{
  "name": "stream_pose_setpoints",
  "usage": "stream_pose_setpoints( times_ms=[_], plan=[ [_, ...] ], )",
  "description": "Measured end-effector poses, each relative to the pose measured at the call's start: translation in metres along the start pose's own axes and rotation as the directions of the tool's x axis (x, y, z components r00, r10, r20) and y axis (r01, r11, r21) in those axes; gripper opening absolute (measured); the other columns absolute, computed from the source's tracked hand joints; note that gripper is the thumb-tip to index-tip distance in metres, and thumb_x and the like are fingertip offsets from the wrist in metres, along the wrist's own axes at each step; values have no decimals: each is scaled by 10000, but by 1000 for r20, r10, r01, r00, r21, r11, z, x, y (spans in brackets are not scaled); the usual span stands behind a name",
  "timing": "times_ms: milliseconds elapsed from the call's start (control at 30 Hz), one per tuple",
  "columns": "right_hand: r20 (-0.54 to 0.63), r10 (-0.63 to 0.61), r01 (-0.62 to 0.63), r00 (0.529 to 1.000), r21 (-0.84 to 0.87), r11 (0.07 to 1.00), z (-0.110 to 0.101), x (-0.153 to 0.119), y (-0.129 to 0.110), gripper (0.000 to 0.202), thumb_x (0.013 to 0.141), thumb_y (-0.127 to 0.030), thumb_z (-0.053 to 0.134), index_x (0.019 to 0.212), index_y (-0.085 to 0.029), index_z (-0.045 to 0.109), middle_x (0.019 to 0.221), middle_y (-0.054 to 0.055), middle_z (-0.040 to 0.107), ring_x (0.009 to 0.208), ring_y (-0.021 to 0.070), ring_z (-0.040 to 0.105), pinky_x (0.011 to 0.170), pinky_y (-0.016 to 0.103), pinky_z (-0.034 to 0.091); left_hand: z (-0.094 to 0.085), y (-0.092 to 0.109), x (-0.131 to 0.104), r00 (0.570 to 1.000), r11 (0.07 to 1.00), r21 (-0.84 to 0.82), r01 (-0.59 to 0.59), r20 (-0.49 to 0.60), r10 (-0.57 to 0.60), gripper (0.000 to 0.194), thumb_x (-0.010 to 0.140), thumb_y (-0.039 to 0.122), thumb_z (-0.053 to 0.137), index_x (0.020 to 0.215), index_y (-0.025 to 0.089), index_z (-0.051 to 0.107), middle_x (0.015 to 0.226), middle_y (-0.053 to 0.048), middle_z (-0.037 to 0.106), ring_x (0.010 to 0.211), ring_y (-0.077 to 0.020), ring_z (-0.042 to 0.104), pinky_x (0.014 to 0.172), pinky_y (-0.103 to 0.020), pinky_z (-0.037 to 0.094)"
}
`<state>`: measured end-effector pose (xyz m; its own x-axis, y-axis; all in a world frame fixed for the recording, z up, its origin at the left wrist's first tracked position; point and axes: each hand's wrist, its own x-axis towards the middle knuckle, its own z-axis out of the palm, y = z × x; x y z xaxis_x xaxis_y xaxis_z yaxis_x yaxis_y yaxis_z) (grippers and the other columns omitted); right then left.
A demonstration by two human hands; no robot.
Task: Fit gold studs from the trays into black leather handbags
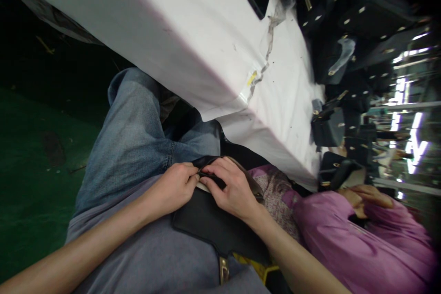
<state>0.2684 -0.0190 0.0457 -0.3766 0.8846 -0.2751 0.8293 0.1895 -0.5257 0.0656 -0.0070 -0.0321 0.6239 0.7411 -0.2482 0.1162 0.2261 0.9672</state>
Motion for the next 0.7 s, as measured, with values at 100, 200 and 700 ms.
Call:
stream_pose_setpoints(
  times_ms=[100, 200, 700],
  plan=[
    [27, -21, 22, 999, -44, 999, 1, -1, -1, 133, 1019, -226, 704, 1145, -255, 737, 1021, 84, 702, 954, 286, 632, 866, 480, 525, -2, 1, -3, 999, 999, -47, 11, 41, -9, 298, 1002, 121, 474, 827, 191, 706, 925, -50, 715, 907, -198, 669, 816, -308, 449],
    [61, -36, 42, 997, -86, 995, 0, 0, -3, 141, 998, -200, 704, 1129, -248, 725, 1029, 89, 696, 976, 293, 621, 870, 482, 529, -3, 0, -3, 998, 998, -54, 33, 57, -30, 294, 996, 124, 477, 809, 187, 696, 927, -51, 715, 900, -198, 663, 823, -312, 452],
    [185, -54, 102, 981, -261, 960, 3, 1, -3, 96, 1045, -180, 589, 1130, -191, 632, 1036, 121, 643, 1000, 309, 585, 876, 485, 533, -1, -3, 4, 993, 995, -8, 96, 76, -95, 263, 999, 216, 529, 887, 178, 764, 954, -66, 754, 903, -223, 687, 818, -327, 466]
  ],
)
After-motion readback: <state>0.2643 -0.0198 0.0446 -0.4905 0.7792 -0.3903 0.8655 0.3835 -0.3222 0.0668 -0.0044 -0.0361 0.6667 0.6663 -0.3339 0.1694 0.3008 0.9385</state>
